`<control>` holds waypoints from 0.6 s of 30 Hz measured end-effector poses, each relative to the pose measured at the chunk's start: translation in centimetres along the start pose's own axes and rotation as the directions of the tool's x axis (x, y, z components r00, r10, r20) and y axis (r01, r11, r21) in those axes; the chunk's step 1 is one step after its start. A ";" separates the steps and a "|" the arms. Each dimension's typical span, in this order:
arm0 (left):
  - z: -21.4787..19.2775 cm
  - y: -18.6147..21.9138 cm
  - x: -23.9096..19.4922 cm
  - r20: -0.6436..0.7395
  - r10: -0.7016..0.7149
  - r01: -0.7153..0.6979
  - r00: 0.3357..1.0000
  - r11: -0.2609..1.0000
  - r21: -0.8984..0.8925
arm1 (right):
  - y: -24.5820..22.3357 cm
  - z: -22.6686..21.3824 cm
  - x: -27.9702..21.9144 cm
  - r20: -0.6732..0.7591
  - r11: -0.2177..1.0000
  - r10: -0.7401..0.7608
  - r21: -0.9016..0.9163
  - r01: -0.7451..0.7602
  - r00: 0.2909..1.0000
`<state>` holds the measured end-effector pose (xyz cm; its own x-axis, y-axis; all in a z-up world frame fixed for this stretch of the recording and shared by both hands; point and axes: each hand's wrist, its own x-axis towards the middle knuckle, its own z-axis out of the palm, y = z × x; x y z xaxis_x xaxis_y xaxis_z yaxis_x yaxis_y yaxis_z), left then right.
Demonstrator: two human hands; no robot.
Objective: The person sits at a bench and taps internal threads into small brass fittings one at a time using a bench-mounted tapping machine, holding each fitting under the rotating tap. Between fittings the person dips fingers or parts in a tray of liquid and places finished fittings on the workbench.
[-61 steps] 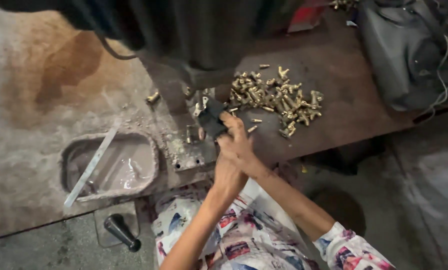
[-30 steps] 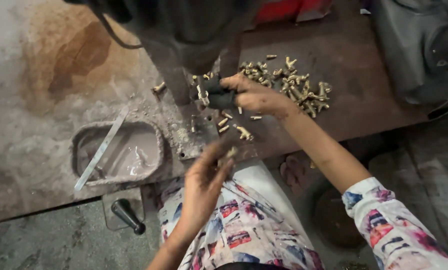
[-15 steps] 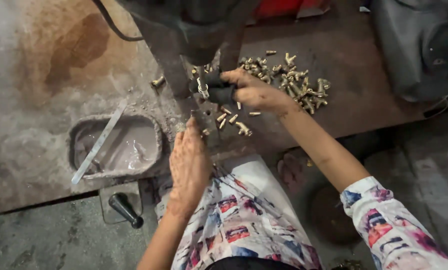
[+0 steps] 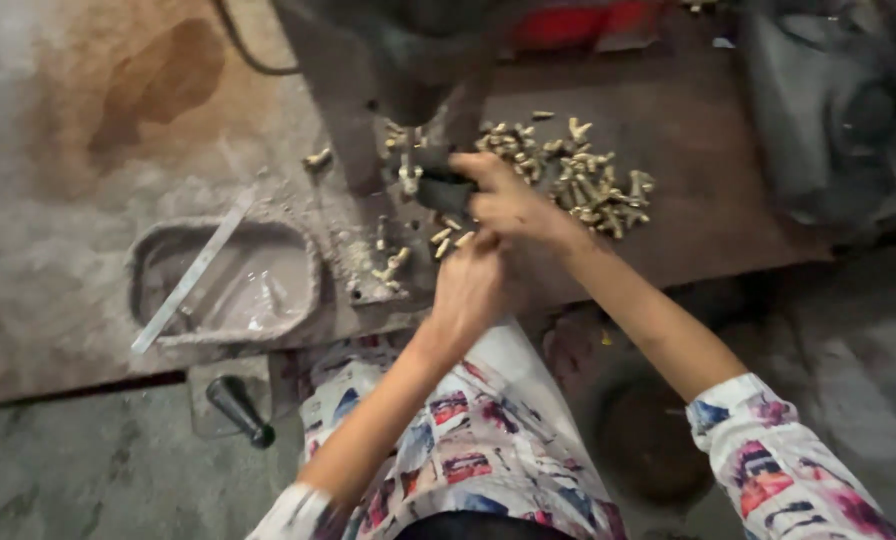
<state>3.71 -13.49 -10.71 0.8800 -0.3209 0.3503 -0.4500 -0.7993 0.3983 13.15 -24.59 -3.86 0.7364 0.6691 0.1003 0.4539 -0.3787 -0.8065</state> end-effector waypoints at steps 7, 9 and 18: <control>-17.8 -5.2 -10.3 -0.196 -0.298 0.224 0.934 0.918 -0.328 | 3.8 8.5 -3.3 -0.322 0.752 0.103 0.644 0.138 0.941; -20.8 -7.7 -10.8 -0.239 -0.386 0.316 0.891 0.905 -0.283 | 5.7 10.2 -3.7 -0.352 0.657 0.079 0.722 0.217 0.933; -17.3 -12.7 -11.6 -0.029 -0.455 0.454 0.890 0.880 0.135 | 6.2 9.5 -2.9 -0.484 0.816 0.164 0.556 0.157 0.859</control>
<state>-3.45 9.13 -5.17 0.9836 0.0927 0.1550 0.0243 -0.9183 0.3952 9.12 -22.79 -14.68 0.9503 0.2031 0.2359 0.2075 0.1517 -0.9664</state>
